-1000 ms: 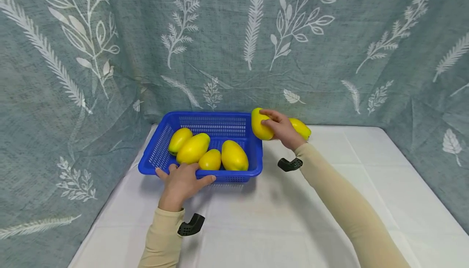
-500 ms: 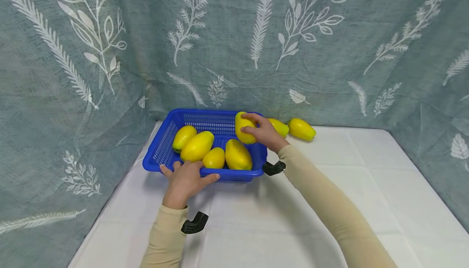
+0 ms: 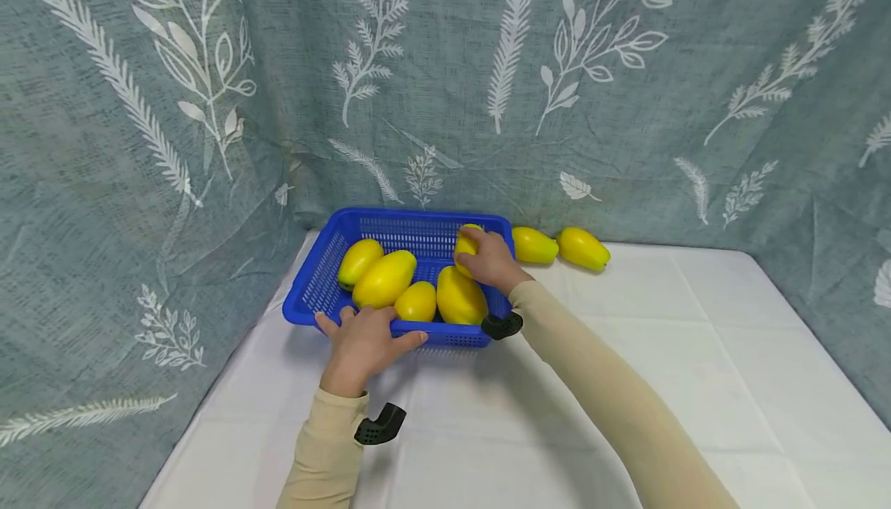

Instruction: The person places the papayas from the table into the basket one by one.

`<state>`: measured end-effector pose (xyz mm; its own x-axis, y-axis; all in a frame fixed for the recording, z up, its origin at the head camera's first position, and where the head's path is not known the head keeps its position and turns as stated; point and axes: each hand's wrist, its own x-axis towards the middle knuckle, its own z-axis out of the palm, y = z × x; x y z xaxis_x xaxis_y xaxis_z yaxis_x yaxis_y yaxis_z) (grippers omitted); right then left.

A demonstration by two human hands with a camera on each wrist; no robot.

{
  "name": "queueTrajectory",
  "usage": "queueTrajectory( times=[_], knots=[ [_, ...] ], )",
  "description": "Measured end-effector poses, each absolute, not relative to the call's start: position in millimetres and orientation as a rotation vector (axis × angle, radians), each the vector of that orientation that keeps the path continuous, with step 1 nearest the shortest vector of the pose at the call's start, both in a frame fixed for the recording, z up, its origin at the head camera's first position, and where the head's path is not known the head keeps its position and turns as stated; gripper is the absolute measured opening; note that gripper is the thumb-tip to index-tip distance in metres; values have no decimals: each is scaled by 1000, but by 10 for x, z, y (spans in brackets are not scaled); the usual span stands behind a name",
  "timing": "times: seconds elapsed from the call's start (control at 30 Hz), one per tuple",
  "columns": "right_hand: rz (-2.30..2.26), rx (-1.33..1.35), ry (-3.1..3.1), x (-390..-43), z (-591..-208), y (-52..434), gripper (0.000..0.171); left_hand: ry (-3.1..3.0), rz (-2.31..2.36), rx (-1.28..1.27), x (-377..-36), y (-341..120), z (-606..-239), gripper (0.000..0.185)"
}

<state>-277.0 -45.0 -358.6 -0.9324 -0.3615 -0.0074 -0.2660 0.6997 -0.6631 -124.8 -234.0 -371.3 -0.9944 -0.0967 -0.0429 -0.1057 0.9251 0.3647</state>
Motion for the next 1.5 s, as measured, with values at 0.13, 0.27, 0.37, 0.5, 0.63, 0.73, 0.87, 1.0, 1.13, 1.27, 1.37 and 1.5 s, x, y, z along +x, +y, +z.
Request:
queueTrajectory(
  times=[0.13, 0.27, 0.37, 0.5, 0.63, 0.73, 0.87, 1.0, 1.13, 1.27, 1.37, 1.5],
  knots=[
    [-1036, -461, 2758, -2758, -3579, -445, 60, 3056, 594, -160, -1253, -2336, -3719, 55],
    [-1002, -422, 2755, -2758, -3572, -455, 61, 3059, 608, -161, -1251, -2334, -3728, 53],
    [-978, -400, 2732, -2766, -3565, -465, 65, 3062, 610, -162, -1247, -2342, -3725, 53],
    [-988, -360, 2682, -2768, -3556, -480, 70, 3064, 615, -159, -1240, -2354, -3712, 53],
    [-1061, -331, 2654, -2765, -3558, -437, 68, 3061, 617, -158, -1241, -2339, -3704, 53],
    [-1152, -334, 2625, -2747, -3551, -381, 66, 3054, 612, -164, -1236, -2333, -3698, 54],
    [-1289, -383, 2527, -2714, -3527, -257, 65, 3041, 609, -164, -1233, -2329, -3691, 57],
    [-1454, -408, 2394, -2703, -3485, -77, 62, 3039, 613, -161, -1233, -2331, -3685, 55],
    [-1672, -378, 2347, -2734, -3462, 195, 58, 3051, 640, -151, -1230, -2321, -3675, 51],
    [-1853, -220, 2377, -2772, -3615, 527, 54, 3059, 638, -145, -1228, -2313, -3674, 50],
    [-1873, -49, 2405, -2786, -3839, 775, 53, 3056, 628, -141, -1226, -2310, -3677, 51],
    [-1826, 128, 2406, -2781, -4112, 1048, 54, 3052, 636, -137, -1227, -2308, -3683, 51]
  ],
)
